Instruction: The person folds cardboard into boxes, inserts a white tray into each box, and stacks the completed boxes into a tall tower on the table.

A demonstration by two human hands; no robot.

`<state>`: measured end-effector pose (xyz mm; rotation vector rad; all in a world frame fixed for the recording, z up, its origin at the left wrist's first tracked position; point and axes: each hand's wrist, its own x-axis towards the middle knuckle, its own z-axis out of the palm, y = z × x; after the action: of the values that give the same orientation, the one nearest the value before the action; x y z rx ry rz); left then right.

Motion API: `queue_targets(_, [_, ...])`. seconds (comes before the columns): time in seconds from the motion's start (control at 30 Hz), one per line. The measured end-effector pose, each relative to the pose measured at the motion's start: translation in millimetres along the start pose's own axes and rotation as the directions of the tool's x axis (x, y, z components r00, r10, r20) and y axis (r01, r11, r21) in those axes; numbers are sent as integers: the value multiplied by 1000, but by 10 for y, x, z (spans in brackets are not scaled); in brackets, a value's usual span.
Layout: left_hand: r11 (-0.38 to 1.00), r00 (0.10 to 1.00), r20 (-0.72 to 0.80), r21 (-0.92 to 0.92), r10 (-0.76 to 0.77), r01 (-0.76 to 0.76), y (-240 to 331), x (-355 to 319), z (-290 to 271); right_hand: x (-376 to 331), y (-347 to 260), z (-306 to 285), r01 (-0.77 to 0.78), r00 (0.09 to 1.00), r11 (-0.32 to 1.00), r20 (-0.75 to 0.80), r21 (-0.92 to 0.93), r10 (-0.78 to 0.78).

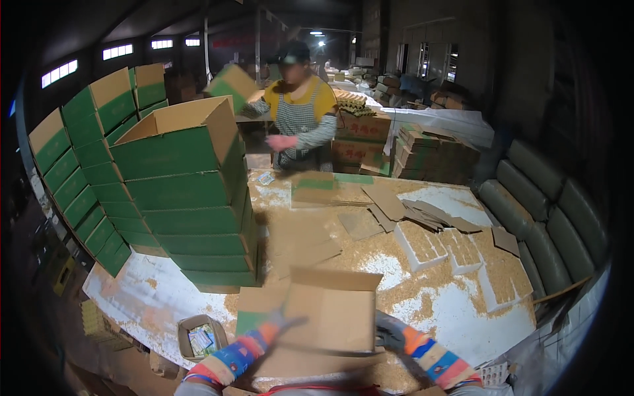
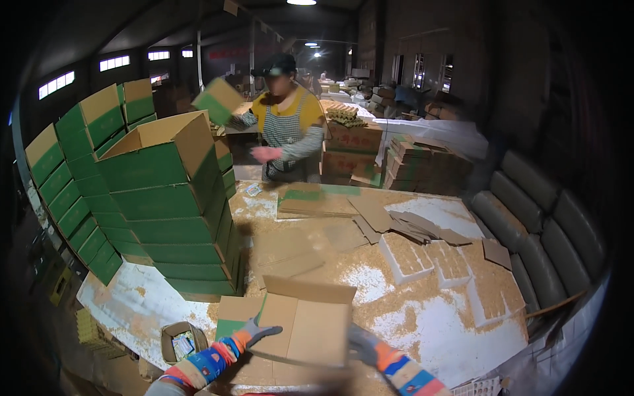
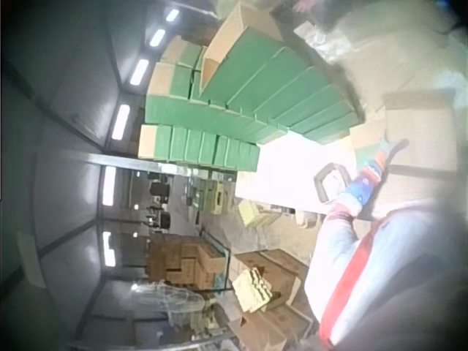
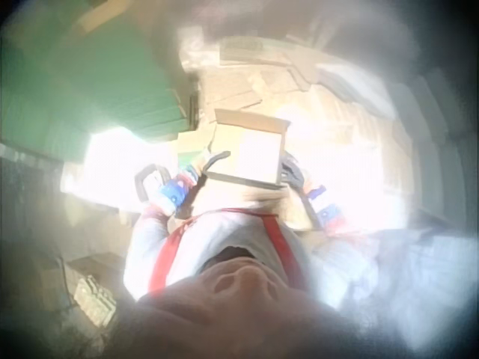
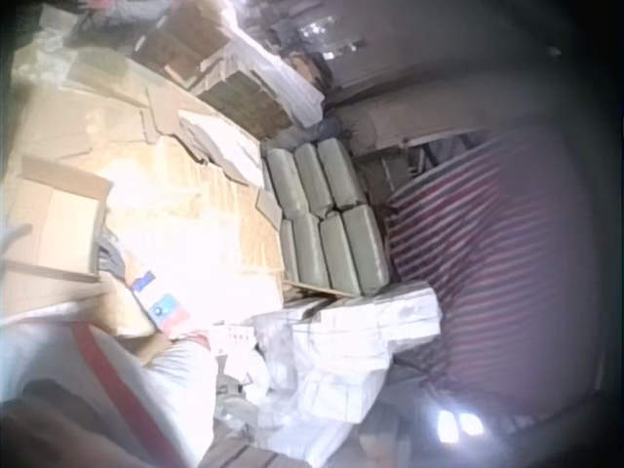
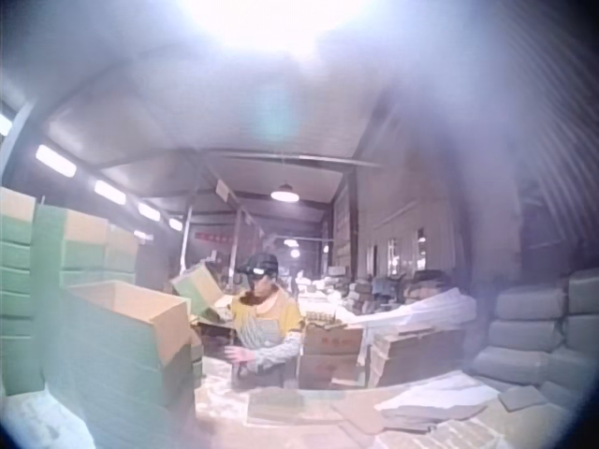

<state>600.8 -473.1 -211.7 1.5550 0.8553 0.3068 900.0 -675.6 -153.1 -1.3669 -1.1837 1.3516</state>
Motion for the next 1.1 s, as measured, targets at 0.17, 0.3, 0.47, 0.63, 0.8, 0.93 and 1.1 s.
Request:
queue_targets(0.17, [991, 991, -49, -39, 125, -127, 302, -46, 31, 442, 450, 81, -145, 943, 989, -307, -43, 125])
queue_targets(0.3, [928, 978, -39, -308, 207, -208, 989, -84, -26, 539, 665, -413, 41, 971, 870, -226, 491, 82])
queue_targets(0.47, [739, 833, -284, -386, 474, -552, 2268, -206, -702, 872, -1297, -168, 316, 930, 771, -343, 552, -136])
queue_targets(0.63, [298, -372, -577, 753, 727, -586, 2814, -1208, -2159, 1547, -2775, 47, 539, 837, 780, -306, 319, -453])
queue_targets(0.8, [660, 137, -769, 427, 625, -618, 2202, -1190, -3783, 2584, -3713, 648, 612, 786, 773, -234, 166, -572])
queue_targets(0.93, [722, 201, -700, 613, 685, -321, 2114, -1038, -3874, 3207, -3920, 1001, 591, 772, 804, -244, -65, -587])
queue_targets(1.1, [689, 315, -686, 373, 656, -622, 2155, -986, -3701, 3573, -3910, 1138, 419, 732, 752, -301, -509, -612])
